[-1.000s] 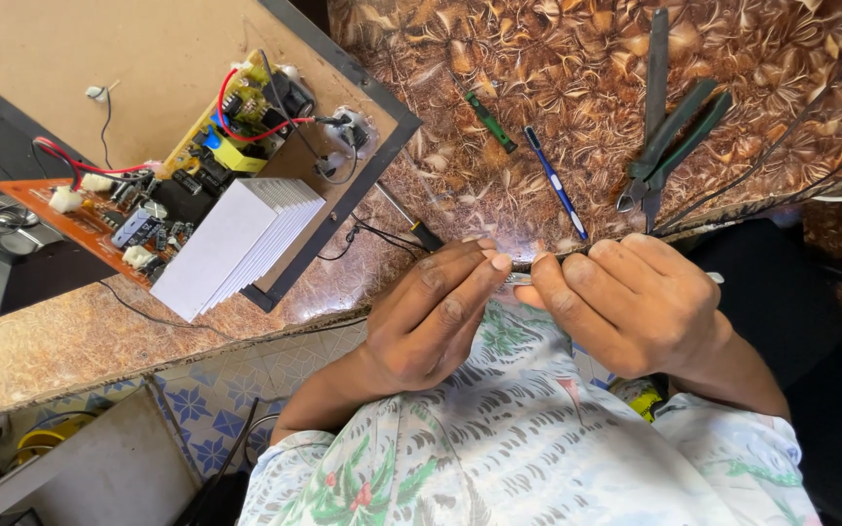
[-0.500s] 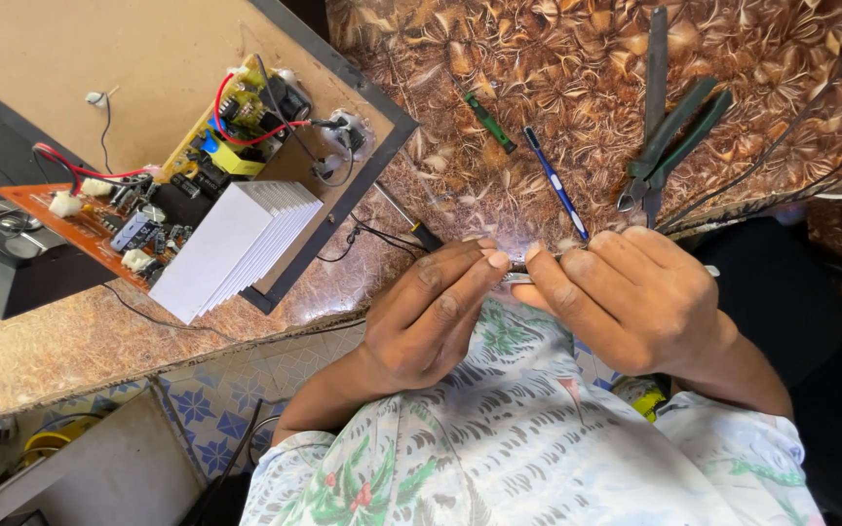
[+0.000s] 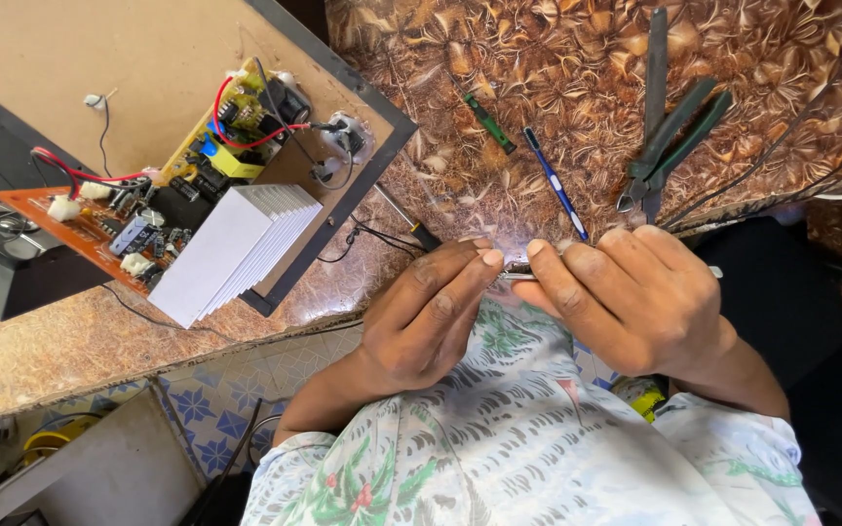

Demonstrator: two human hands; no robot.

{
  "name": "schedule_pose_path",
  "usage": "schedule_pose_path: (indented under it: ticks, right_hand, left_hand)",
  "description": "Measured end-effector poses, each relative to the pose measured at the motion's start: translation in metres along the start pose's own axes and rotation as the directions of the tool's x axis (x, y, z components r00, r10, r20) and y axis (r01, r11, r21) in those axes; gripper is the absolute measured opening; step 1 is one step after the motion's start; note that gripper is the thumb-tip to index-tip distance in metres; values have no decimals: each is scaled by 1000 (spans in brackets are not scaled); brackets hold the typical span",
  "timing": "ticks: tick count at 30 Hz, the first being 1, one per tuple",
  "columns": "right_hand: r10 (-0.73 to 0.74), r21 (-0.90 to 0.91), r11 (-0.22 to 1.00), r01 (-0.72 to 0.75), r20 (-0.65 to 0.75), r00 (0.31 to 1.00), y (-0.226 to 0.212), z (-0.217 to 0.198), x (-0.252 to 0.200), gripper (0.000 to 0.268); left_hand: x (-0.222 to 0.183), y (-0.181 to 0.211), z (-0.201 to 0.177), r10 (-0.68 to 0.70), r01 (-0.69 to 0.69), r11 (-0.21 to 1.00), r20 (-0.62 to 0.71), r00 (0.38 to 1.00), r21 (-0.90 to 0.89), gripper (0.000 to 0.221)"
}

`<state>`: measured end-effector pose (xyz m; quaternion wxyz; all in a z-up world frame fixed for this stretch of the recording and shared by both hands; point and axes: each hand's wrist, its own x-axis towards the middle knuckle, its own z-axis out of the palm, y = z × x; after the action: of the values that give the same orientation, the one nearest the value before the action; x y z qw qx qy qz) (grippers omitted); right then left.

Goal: The person is reassembling the internal electronics of a speaker by connecting wires to the circuit board and placing it into the housing.

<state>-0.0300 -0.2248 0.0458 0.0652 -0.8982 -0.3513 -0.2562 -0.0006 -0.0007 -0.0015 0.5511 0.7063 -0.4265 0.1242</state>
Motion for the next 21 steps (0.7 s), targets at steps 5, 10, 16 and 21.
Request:
schedule_pose_path:
  ticks: [5, 10, 16, 21]
  right_hand:
    - [-1, -1, 1000, 1, 8, 1000, 1, 0, 2, 29]
    - [-5, 3, 1000, 5, 2, 1000, 1, 1, 2, 29]
    - [-31, 8, 999, 31, -9, 999, 2, -1, 7, 29]
    - [-59, -21, 998, 58, -11, 998, 1, -3, 11, 31]
  left_hand:
    - [0, 1, 0, 0, 0, 1000, 10, 1000, 3, 28]
    - [0, 1, 0, -10, 10, 1000, 14, 1000, 13, 28]
    - [0, 0, 0, 4, -4, 1000, -6, 1000, 7, 28]
    - [-1, 1, 1, -6, 6, 1000, -17, 1000, -29, 24]
